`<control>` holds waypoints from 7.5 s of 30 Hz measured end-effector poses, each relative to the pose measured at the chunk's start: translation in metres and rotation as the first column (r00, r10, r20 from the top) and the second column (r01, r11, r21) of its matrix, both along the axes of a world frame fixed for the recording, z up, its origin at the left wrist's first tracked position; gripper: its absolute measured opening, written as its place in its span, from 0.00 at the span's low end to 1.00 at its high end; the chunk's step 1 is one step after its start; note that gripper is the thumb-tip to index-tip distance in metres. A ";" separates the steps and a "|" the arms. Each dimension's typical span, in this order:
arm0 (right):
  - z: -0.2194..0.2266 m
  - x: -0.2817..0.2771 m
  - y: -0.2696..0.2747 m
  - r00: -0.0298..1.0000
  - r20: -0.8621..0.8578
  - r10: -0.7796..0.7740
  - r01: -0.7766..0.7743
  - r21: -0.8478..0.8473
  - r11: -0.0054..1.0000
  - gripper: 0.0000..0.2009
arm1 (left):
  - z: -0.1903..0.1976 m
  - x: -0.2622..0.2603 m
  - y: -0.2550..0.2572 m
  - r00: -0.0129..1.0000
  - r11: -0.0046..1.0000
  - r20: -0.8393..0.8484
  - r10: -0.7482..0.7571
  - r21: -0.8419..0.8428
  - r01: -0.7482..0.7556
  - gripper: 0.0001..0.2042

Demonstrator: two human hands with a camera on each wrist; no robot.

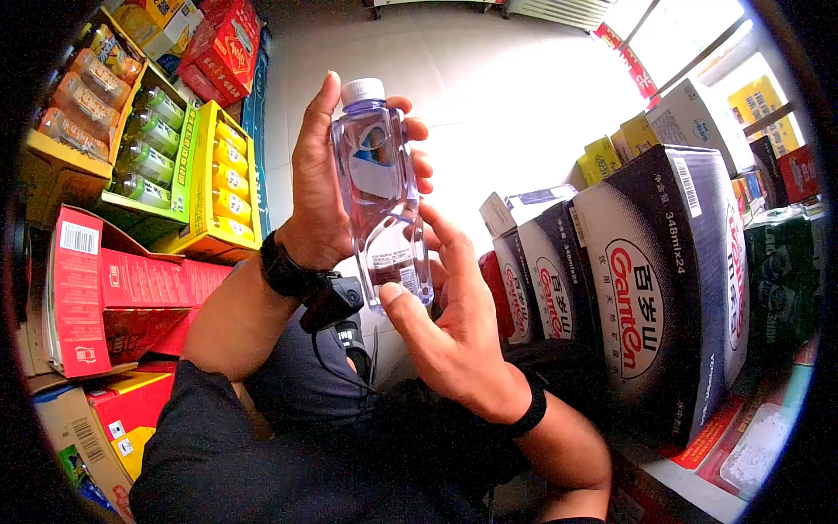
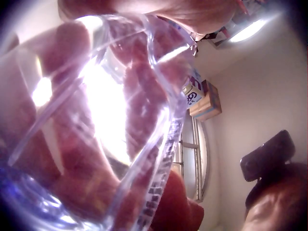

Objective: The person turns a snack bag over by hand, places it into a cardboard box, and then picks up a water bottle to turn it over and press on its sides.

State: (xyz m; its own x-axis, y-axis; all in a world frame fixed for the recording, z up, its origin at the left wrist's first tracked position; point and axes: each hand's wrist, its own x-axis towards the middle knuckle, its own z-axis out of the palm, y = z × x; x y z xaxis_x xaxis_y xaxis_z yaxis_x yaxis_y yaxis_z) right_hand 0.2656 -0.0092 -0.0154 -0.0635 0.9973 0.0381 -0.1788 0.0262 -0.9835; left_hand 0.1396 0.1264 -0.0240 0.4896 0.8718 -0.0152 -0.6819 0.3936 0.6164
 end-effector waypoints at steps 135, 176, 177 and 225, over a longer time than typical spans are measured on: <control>0.002 0.009 0.004 0.955 -0.288 0.073 -0.168 -0.322 0.932 0.31 | 0.003 0.012 -0.017 0.986 0.965 -0.162 -0.033 0.252 0.073 0.34; -0.014 0.025 0.015 0.977 0.215 0.009 0.019 -0.127 0.992 0.31 | 0.000 0.015 -0.032 0.761 -0.013 0.006 0.648 1.000 0.004 0.19; -0.013 0.026 0.014 0.969 0.247 0.009 0.023 -0.125 0.992 0.31 | -0.001 0.015 -0.032 0.758 -0.012 -0.002 0.653 1.000 0.012 0.19; -0.001 0.024 0.010 0.853 -0.470 0.229 -0.356 -0.203 0.912 0.23 | 0.006 0.011 -0.047 0.949 0.812 -0.282 0.143 0.582 0.051 0.21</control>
State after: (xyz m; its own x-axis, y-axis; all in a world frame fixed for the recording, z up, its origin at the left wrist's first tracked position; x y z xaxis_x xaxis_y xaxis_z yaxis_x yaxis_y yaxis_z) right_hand 0.2900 0.0010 -0.0167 -0.3947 0.9082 -0.1394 -0.5378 -0.3514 -0.7664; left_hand 0.1509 0.0797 -0.0178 0.5040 0.7862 0.3576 -0.4349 -0.1266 0.8915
